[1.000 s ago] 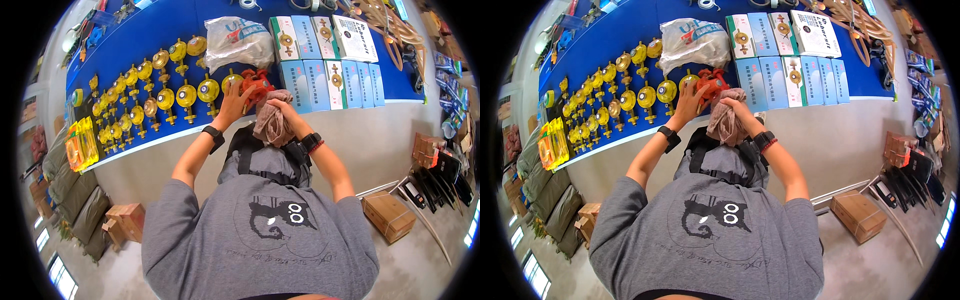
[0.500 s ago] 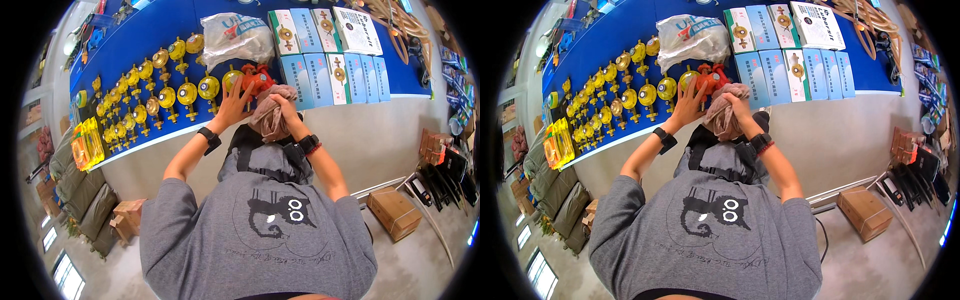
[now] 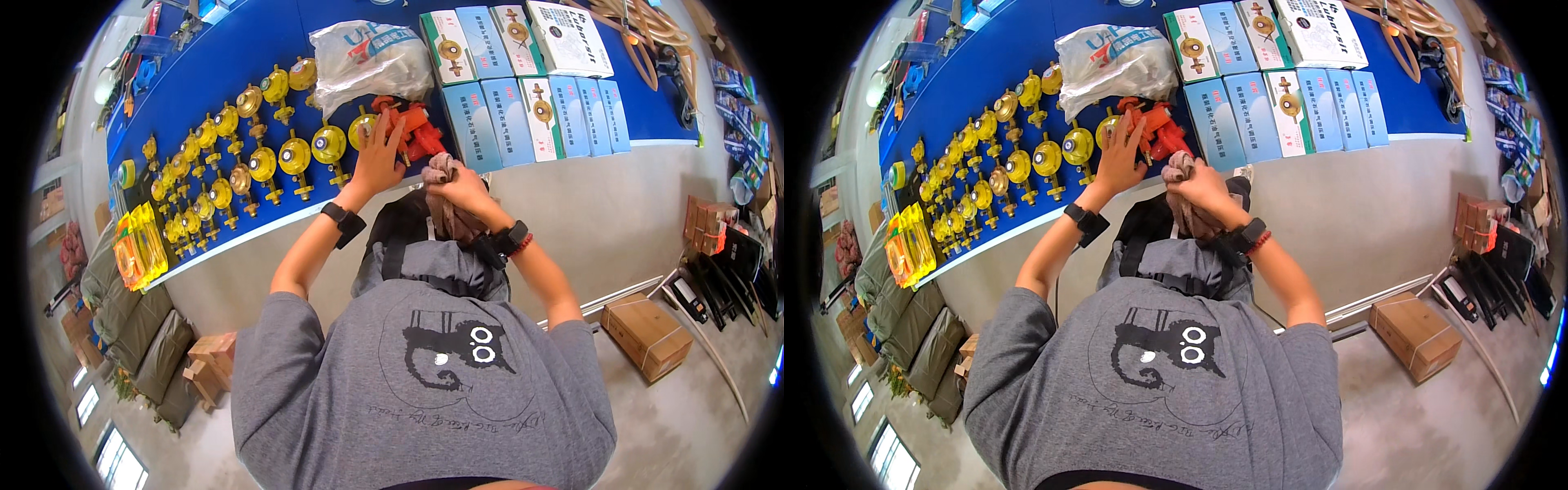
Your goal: The person wipes gas regulators using a cloth and handles product boxes on a table.
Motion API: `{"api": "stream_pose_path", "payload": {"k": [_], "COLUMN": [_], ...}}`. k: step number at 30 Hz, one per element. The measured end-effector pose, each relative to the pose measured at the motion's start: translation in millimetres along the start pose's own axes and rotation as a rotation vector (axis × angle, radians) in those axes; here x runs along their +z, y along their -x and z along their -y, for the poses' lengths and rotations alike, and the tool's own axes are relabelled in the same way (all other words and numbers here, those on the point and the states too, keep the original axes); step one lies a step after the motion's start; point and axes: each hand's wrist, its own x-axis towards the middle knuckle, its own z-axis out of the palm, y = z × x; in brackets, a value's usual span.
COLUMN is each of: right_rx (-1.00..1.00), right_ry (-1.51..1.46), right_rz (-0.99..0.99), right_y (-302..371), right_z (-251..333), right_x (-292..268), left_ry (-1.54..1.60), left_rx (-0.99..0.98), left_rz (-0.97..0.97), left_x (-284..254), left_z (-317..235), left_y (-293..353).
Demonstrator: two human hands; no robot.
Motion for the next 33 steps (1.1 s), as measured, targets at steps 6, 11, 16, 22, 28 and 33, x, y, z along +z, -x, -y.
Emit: {"api": "stream_pose_path", "payload": {"k": [6, 11, 16, 22, 28, 33], "right_rx": [0.012, -0.1, -0.214, -0.08, -0.002, 0.11], "right_ry": [-0.043, -0.142, -0.379, -0.437, -0.38, -0.321], "right_rz": [0.027, -0.102, -0.121, -0.145, -0.267, -0.18], "right_y": [-1.0, -7.8, -3.2, -23.3, -36.1, -51.0], "right_z": [-3.8, -14.0, -4.5, 4.7, 27.5, 35.1], "right_x": [0.9, 21.6, 39.2, 57.9, 50.6, 32.3], "left_ry": [0.1, 0.162, 0.244, 0.33, 0.355, 0.318], "left_rx": [-0.126, -0.102, -0.111, -0.035, -0.178, -0.204], "left_rz": [-0.127, -0.133, -0.062, 0.016, 0.167, 0.101], "left_x": [25.0, 19.7, 6.7, -6.4, -20.3, -13.2], "left_z": [-8.3, -5.8, 1.6, 16.7, 20.6, 19.6], "left_y": [3.7, -3.1, -8.9, -26.5, -52.2, -72.8]}}
